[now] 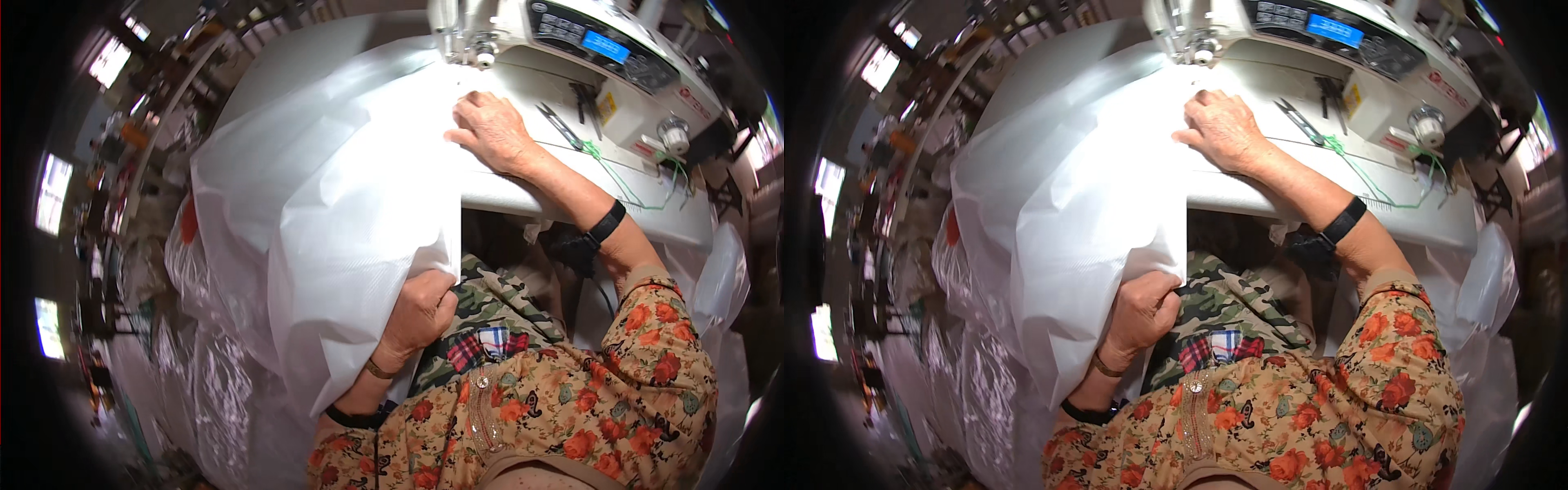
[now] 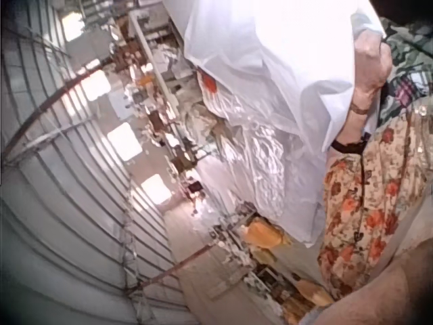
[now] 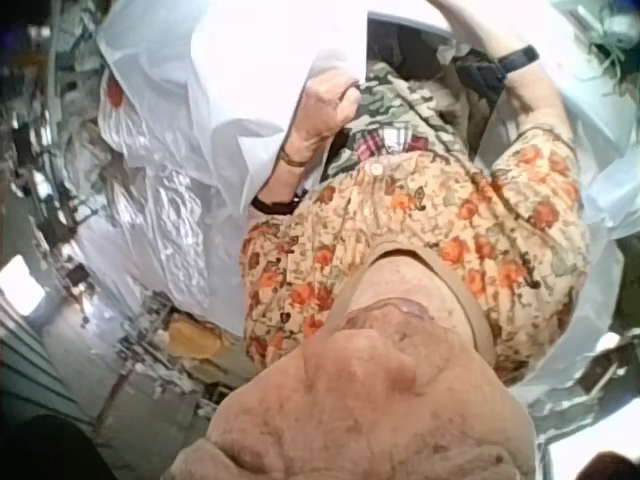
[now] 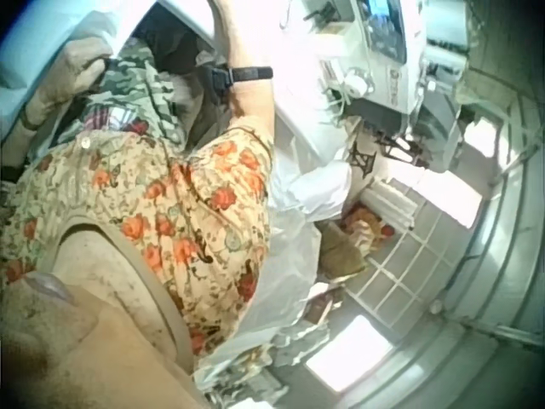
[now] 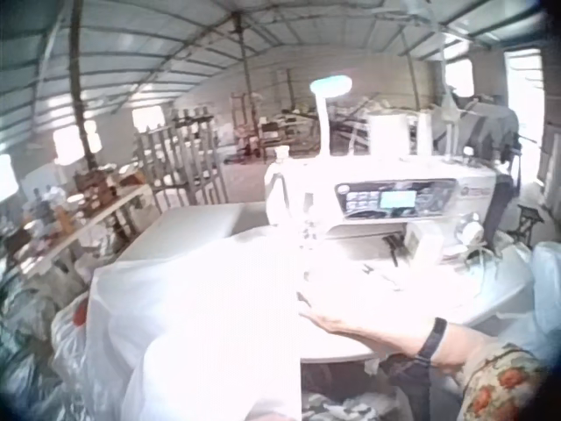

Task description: Sewing large white plastic sheets using an industrial sewing machine.

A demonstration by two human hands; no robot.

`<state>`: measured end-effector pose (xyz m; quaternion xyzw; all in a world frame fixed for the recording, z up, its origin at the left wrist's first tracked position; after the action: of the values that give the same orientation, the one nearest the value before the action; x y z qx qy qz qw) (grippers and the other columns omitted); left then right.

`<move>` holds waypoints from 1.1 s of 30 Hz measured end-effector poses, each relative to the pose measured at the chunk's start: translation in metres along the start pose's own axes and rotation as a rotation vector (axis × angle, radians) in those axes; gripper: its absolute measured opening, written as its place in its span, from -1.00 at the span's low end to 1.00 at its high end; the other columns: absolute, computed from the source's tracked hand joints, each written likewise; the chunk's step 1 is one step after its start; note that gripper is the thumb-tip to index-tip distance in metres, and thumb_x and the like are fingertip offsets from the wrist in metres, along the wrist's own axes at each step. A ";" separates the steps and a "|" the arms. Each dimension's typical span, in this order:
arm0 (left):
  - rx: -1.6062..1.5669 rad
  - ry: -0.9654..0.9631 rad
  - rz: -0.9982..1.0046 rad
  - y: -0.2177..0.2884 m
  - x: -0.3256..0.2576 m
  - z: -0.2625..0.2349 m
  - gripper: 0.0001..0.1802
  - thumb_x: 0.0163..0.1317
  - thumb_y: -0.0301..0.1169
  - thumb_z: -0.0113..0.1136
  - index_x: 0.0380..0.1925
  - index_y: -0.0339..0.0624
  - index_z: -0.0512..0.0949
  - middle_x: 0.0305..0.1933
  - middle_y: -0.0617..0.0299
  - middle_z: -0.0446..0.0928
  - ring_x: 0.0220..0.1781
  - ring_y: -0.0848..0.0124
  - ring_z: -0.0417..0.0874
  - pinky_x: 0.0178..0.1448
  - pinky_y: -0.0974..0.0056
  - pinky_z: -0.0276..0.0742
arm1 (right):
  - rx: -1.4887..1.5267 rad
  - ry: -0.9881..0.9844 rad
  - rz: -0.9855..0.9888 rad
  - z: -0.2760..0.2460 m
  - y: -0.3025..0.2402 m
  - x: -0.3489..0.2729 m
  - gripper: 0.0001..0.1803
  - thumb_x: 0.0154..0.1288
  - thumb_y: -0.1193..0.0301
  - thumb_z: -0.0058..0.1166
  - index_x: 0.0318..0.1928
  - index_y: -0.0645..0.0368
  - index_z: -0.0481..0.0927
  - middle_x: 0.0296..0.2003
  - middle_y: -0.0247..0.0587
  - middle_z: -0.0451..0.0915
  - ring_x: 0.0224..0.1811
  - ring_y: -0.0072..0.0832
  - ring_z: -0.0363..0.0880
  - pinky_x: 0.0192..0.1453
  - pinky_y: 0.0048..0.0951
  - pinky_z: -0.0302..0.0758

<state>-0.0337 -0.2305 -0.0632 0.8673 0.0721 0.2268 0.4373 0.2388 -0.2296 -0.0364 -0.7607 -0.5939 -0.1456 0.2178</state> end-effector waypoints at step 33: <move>0.575 -0.015 0.231 -0.046 0.228 -0.030 -0.81 -0.05 -0.48 0.06 -0.67 -0.36 0.60 -0.60 -0.20 0.51 -0.51 -0.10 0.60 -0.28 -0.03 0.55 | 0.071 0.034 0.128 -0.005 0.002 0.010 -0.68 0.32 0.23 0.01 -0.12 0.20 0.64 -0.11 -0.01 0.53 0.05 -0.15 0.42 0.15 -0.13 0.32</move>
<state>0.1587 -0.1070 -0.0092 0.9596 0.0313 0.2387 0.1457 0.2431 -0.2240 -0.0274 -0.7864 -0.5449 -0.1233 0.2636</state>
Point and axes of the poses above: each hand's wrist, its own x-axis towards the middle knuckle, its own z-axis out of the palm, y = z × x, the point moved 3 cm from there along x, towards the middle knuckle
